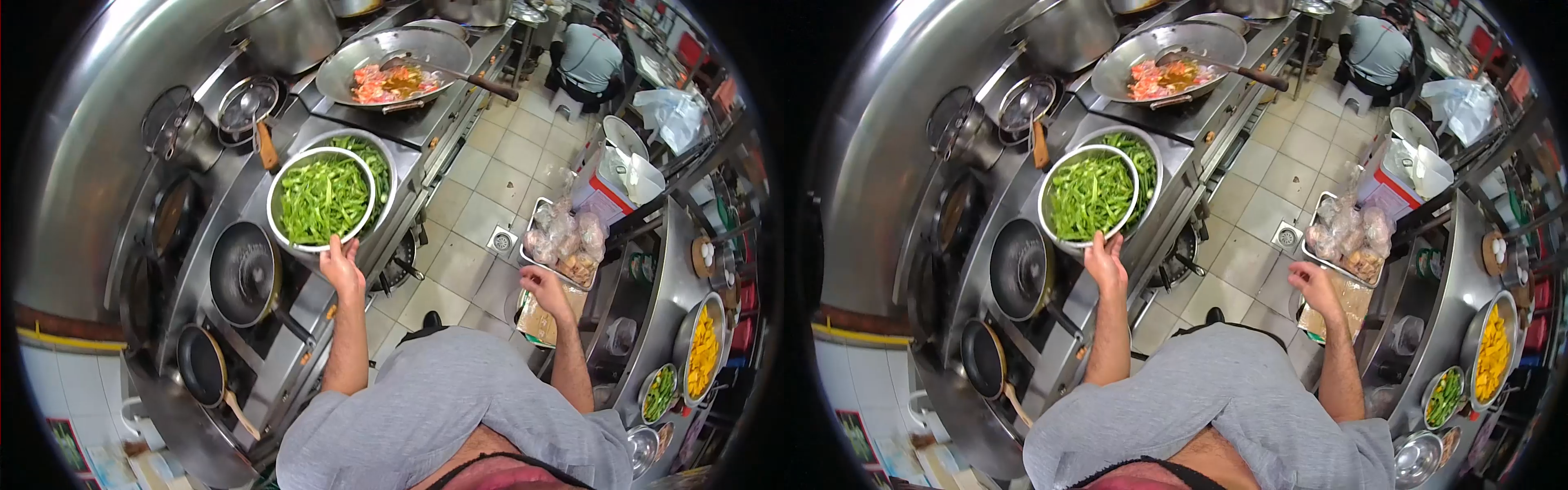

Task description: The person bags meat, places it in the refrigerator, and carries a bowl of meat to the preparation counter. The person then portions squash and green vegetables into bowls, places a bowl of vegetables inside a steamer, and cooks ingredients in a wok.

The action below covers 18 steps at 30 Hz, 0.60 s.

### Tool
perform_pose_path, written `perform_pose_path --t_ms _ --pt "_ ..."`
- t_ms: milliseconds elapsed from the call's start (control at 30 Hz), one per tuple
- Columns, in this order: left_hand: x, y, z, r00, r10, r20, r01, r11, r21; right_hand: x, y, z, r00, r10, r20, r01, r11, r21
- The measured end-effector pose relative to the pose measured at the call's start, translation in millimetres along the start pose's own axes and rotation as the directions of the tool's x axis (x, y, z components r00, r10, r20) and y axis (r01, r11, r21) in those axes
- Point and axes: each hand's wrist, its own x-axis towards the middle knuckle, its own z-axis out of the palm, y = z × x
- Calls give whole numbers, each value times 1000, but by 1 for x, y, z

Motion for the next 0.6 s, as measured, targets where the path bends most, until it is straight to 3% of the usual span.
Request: perform_pose_path --t_ms 200,267,300,433,500,600 --pt "-14 -5 -7 996 -83 35 80 994 77 19 -15 10 999 -33 -12 31 988 -152" --pt "-27 -9 -2 996 -89 7 88 994 72 48 -57 -10 957 -240 -162 157 900 -406" --pt "-31 -16 -6 991 -114 68 104 986 132 70 -68 -21 913 -357 -198 234 854 -465" --pt "-48 -40 1 960 -195 200 110 922 371 170 -136 -64 747 -637 -190 392 653 -648" --pt "-76 -47 14 935 -248 252 84 847 524 209 -154 -82 712 -687 -143 377 546 -748" --pt "-90 -59 22 949 -177 262 0 829 560 266 -181 -86 752 -655 -72 318 457 -830"
